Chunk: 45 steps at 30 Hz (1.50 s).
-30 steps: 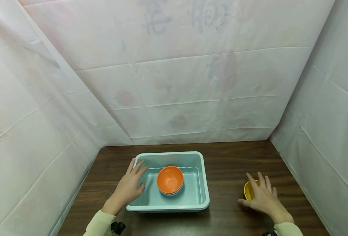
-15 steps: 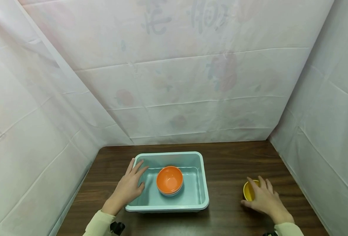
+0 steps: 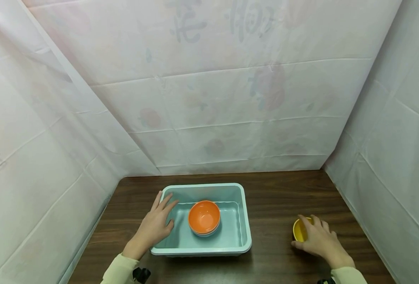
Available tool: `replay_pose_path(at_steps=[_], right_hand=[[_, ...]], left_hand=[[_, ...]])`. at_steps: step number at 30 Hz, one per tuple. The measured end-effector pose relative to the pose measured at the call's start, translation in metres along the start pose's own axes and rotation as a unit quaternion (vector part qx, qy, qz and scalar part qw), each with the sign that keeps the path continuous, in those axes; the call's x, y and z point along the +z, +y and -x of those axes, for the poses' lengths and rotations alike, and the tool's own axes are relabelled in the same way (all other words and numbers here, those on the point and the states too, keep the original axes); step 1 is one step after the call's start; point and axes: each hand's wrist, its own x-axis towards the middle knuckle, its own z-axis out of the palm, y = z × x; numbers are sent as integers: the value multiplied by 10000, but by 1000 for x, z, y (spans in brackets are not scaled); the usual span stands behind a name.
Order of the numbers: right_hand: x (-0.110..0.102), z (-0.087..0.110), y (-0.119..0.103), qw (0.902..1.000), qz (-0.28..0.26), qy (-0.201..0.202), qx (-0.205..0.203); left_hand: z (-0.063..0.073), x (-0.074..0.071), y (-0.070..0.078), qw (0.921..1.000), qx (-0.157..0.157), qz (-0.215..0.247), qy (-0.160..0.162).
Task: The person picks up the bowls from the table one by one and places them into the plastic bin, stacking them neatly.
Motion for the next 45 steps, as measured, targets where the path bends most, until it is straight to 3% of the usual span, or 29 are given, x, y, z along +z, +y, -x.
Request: replay_pose_path(at_steps=[8, 22, 32, 45], right_hand=[[-2, -1, -1, 9999, -71, -135, 54], [-4, -6, -4, 9999, -105, -12, -11], [-16, -12, -19, 9999, -84, -129, -45], [-26, -15, -36, 9982, -37, 474, -357]], left_hand=[[0, 1, -1, 10000, -23, -4, -7], [1, 1, 0, 9999, -99, 101, -2], [1, 0, 0, 9999, -26, 108, 58], [1, 0, 0, 9999, -35, 109, 57]])
